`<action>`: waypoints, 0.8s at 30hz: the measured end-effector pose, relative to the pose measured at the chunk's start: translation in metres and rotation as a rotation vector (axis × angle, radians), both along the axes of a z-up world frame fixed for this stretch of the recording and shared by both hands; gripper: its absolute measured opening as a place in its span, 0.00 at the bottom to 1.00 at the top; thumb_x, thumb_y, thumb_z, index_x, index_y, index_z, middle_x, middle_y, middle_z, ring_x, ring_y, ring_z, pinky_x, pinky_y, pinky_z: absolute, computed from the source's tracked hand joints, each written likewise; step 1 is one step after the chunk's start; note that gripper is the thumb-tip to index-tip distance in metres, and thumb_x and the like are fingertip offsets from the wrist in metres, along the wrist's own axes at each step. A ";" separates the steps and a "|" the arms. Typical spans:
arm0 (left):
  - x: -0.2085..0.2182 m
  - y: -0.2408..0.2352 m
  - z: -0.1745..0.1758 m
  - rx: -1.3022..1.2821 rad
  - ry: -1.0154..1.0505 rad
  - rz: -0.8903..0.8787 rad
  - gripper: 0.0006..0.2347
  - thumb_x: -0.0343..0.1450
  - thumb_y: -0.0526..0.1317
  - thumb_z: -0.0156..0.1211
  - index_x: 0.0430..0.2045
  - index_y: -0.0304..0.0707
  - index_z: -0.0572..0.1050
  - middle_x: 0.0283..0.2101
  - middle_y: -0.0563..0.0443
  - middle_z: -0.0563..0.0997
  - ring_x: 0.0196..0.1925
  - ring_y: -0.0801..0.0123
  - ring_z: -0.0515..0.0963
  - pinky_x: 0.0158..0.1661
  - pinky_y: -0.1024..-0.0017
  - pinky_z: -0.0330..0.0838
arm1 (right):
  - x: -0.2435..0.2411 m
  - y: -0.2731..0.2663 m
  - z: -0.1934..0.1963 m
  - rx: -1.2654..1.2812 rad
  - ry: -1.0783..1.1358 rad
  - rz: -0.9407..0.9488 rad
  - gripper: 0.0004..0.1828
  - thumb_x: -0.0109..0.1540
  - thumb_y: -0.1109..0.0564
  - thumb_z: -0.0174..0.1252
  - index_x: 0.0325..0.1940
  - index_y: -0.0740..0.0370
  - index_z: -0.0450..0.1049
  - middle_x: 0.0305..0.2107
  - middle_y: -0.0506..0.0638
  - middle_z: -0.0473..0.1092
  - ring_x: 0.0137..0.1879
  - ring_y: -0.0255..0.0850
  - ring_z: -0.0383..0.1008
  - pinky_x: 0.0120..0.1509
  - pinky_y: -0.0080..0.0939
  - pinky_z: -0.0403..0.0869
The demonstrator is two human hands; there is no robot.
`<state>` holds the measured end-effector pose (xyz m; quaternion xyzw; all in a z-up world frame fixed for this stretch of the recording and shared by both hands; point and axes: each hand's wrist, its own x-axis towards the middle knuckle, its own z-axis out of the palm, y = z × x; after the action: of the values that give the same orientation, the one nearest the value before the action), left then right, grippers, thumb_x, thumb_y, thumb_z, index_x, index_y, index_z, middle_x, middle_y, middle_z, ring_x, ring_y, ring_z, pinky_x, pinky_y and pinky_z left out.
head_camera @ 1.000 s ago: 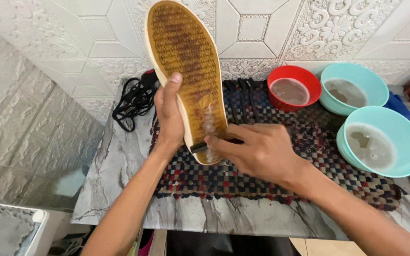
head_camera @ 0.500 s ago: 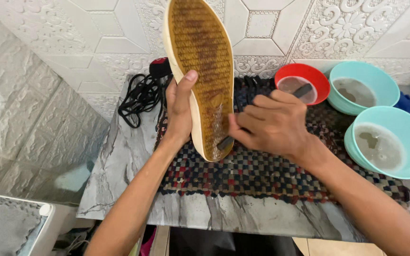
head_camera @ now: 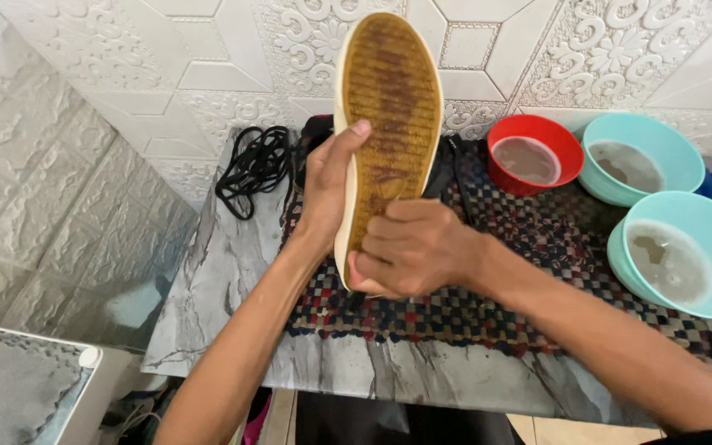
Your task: The person cleans the sole of a shoe using a brush and a cloth. They repeatedly dip the brush into bowls of soapy water to scrub the textured sole, then wipe the surface with a cloth to remove dirt and soap residue.
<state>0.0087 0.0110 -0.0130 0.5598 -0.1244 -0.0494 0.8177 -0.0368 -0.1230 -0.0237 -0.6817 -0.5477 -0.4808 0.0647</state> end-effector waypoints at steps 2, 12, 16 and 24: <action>0.000 -0.002 0.003 -0.011 0.000 -0.011 0.15 0.70 0.57 0.67 0.28 0.48 0.80 0.21 0.59 0.75 0.29 0.75 0.79 0.47 0.70 0.76 | 0.027 -0.022 0.010 -0.010 -0.014 -0.035 0.30 0.71 0.49 0.56 0.14 0.53 0.66 0.10 0.43 0.60 0.20 0.37 0.59 0.29 0.36 0.61; 0.012 -0.005 -0.010 -0.116 0.066 -0.014 0.12 0.68 0.51 0.72 0.30 0.44 0.84 0.24 0.53 0.82 0.28 0.74 0.83 0.38 0.75 0.78 | 0.041 -0.038 0.031 -0.087 -0.045 -0.144 0.30 0.72 0.47 0.59 0.15 0.55 0.69 0.10 0.43 0.63 0.20 0.36 0.59 0.32 0.35 0.62; 0.013 0.002 -0.013 -0.050 0.041 -0.005 0.15 0.68 0.55 0.71 0.32 0.44 0.84 0.26 0.52 0.84 0.29 0.74 0.83 0.41 0.73 0.79 | 0.019 -0.007 -0.004 0.034 0.006 0.012 0.32 0.69 0.49 0.60 0.10 0.50 0.64 0.08 0.42 0.58 0.18 0.38 0.56 0.26 0.36 0.61; 0.009 -0.002 -0.016 -0.130 0.082 0.021 0.14 0.68 0.52 0.72 0.30 0.41 0.83 0.25 0.49 0.83 0.27 0.70 0.83 0.37 0.73 0.79 | 0.006 -0.007 -0.019 0.014 0.091 -0.045 0.29 0.71 0.48 0.54 0.14 0.53 0.65 0.12 0.46 0.60 0.21 0.40 0.61 0.28 0.39 0.64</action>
<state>0.0182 0.0094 -0.0293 0.5042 -0.0878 -0.0558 0.8573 -0.0312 -0.1304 -0.0429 -0.7147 -0.5254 -0.4542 0.0835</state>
